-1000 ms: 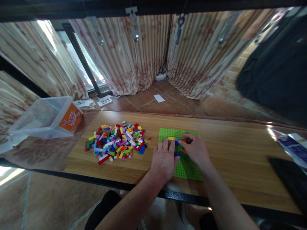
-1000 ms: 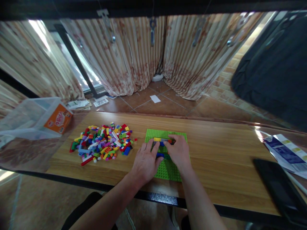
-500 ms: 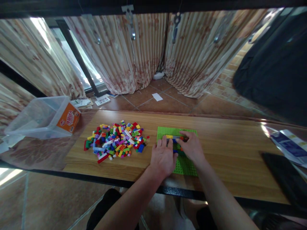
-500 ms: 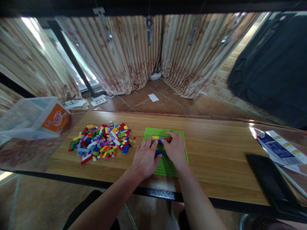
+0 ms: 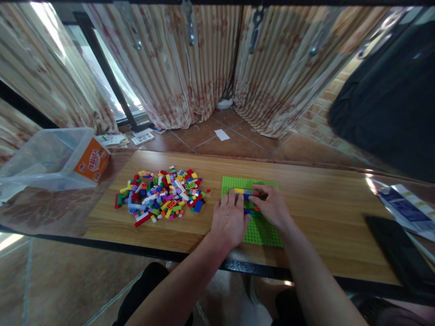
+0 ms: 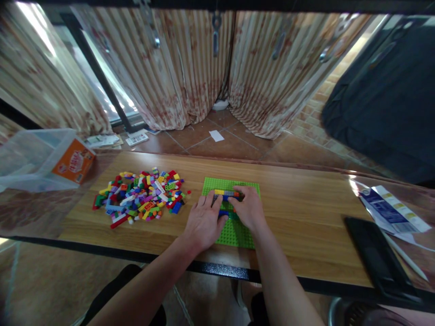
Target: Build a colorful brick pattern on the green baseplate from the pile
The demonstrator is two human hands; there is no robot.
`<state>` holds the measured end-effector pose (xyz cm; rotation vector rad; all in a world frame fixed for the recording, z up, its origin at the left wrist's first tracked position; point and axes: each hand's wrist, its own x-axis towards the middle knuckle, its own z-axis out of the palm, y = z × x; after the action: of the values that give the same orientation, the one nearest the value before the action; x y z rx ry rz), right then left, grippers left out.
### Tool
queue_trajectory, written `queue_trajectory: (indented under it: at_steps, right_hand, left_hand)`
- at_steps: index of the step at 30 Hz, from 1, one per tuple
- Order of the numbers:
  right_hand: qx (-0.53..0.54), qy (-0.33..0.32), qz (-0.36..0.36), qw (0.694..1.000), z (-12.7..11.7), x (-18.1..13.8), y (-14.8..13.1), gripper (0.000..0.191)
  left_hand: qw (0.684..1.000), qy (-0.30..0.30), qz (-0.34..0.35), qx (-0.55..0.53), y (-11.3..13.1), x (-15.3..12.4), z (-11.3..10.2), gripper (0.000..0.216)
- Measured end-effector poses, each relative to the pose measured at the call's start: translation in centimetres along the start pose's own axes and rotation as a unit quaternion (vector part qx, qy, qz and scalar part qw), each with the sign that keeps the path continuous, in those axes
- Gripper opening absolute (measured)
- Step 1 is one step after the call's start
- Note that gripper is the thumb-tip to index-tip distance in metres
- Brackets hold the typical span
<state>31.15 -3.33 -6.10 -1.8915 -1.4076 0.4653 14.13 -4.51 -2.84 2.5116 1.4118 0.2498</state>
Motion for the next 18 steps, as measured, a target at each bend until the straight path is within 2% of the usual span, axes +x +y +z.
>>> queue_trajectory:
  at_steps: [18]
  right_hand:
    - [-0.01, 0.014, 0.013, 1.0, 0.89, -0.34, -0.29, 0.044]
  left_hand:
    - [1.0, 0.005, 0.003, 0.022, 0.27, 0.06, 0.37, 0.055]
